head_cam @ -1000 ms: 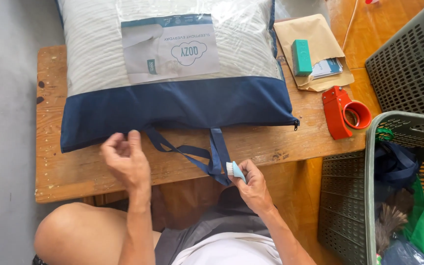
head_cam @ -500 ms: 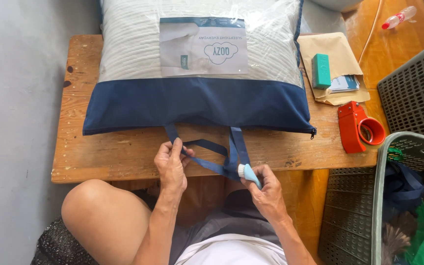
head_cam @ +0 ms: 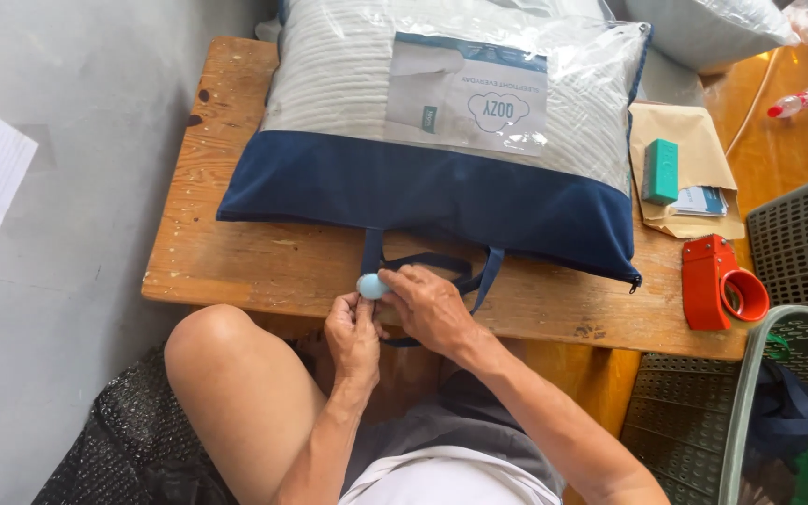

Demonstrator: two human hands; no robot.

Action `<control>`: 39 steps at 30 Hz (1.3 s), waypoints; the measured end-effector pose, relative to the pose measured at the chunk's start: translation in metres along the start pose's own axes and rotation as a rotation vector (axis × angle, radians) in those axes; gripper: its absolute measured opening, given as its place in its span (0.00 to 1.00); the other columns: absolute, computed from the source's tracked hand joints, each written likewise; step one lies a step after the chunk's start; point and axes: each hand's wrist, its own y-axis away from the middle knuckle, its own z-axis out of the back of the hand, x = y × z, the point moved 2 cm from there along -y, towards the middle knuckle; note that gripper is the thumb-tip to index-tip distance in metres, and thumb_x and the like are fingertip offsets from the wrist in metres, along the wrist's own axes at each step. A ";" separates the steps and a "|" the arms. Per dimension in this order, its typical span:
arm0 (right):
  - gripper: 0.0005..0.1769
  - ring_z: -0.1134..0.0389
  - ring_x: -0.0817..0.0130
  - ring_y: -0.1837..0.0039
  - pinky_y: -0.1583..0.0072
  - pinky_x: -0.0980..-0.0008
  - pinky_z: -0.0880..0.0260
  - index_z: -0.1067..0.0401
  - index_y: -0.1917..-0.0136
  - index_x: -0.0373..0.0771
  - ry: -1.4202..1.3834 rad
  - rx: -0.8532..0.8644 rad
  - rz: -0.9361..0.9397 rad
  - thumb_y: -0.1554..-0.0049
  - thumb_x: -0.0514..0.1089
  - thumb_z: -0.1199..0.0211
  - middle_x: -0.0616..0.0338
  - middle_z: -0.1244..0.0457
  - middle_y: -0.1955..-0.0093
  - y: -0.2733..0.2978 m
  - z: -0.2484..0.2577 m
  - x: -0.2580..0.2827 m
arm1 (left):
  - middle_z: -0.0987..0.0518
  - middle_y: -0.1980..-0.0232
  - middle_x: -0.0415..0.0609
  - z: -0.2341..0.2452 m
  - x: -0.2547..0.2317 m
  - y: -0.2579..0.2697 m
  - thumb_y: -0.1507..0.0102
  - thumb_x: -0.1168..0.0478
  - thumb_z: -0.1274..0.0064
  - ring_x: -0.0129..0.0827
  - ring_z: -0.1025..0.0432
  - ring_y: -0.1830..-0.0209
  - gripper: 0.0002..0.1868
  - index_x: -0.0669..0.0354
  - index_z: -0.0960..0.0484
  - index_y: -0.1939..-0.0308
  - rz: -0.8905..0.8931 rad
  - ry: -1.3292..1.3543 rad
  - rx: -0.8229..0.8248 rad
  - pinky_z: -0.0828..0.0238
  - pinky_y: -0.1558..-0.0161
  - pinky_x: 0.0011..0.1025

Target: The person uses a small brush to clean the surface of a blue pillow placed on a wooden table. They systematically brush the fabric, seams, and handles, then flip the pillow to clean the other side.

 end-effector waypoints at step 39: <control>0.09 0.28 0.56 0.58 0.56 0.61 0.25 0.26 0.48 0.43 0.208 -0.045 -0.105 0.42 0.45 0.35 0.58 0.36 0.62 -0.033 -0.014 -0.028 | 0.22 0.73 0.54 0.004 -0.018 0.013 0.31 0.65 0.51 0.28 0.29 0.86 0.09 0.69 0.19 0.57 0.031 0.000 0.058 0.27 0.81 0.26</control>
